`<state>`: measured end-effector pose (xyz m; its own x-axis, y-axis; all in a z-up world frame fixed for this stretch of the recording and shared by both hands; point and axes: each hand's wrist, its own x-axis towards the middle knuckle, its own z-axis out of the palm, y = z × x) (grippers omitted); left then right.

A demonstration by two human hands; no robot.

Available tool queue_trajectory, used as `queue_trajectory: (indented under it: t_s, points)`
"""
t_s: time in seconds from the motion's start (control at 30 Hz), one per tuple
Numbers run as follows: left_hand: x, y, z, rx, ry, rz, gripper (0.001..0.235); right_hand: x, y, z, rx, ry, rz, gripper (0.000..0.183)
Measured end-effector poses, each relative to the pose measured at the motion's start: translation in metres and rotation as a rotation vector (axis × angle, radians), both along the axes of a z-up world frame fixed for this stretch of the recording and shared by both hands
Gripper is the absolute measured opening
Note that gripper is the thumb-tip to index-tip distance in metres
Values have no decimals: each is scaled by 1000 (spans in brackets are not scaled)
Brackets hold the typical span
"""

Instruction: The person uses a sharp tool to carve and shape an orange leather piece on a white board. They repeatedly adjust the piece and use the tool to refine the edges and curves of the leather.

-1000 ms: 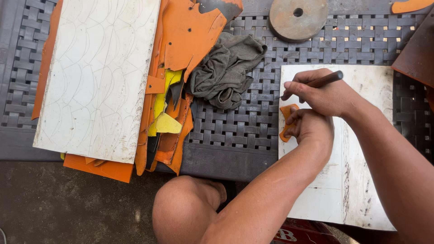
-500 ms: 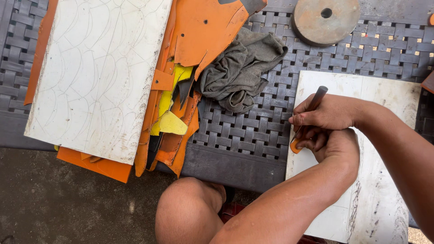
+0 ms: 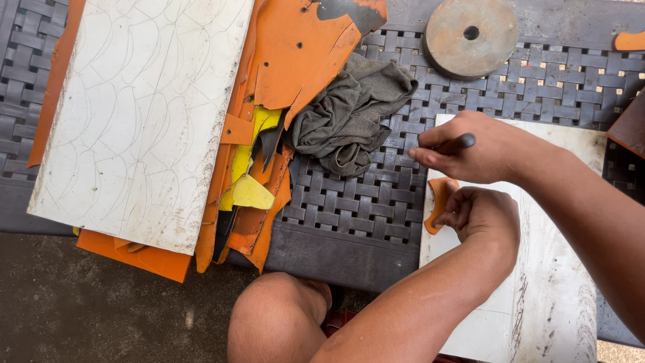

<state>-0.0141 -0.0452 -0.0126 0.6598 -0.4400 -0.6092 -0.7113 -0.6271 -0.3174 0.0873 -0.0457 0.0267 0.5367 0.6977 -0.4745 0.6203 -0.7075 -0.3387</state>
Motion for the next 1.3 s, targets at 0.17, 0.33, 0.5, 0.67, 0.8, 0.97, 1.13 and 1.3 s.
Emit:
queue_trajectory:
  t_s: [0.17, 0.33, 0.5, 0.67, 0.8, 0.97, 1.13, 1.3]
  points:
    - [1, -2, -11, 123, -83, -92, 16, 9, -21, -18, 200, 364, -476, 41]
    - [-1, -7, -11, 114, 19, -131, 8, 1, -18, -28, 166, 443, -287, 43]
    - [1, -5, -4, 115, 2, -120, 7, -9, 7, -23, -63, 263, 28, 42]
    - [4, -5, -4, 117, -9, -117, 7, -10, 18, -12, -191, 196, 37, 36]
    - [2, -5, -3, 100, -4, -115, 7, -13, 25, -6, -188, 39, 157, 34]
    - [-1, 3, 4, 53, 17, -79, 8, -5, 17, -1, 7, -184, 292, 42]
    - [0, 3, 0, 48, -52, -13, 30, 8, -9, -23, 214, 302, -360, 40]
    - [0, -2, -10, 169, -48, -126, 13, 21, -38, -54, 350, 485, -668, 42]
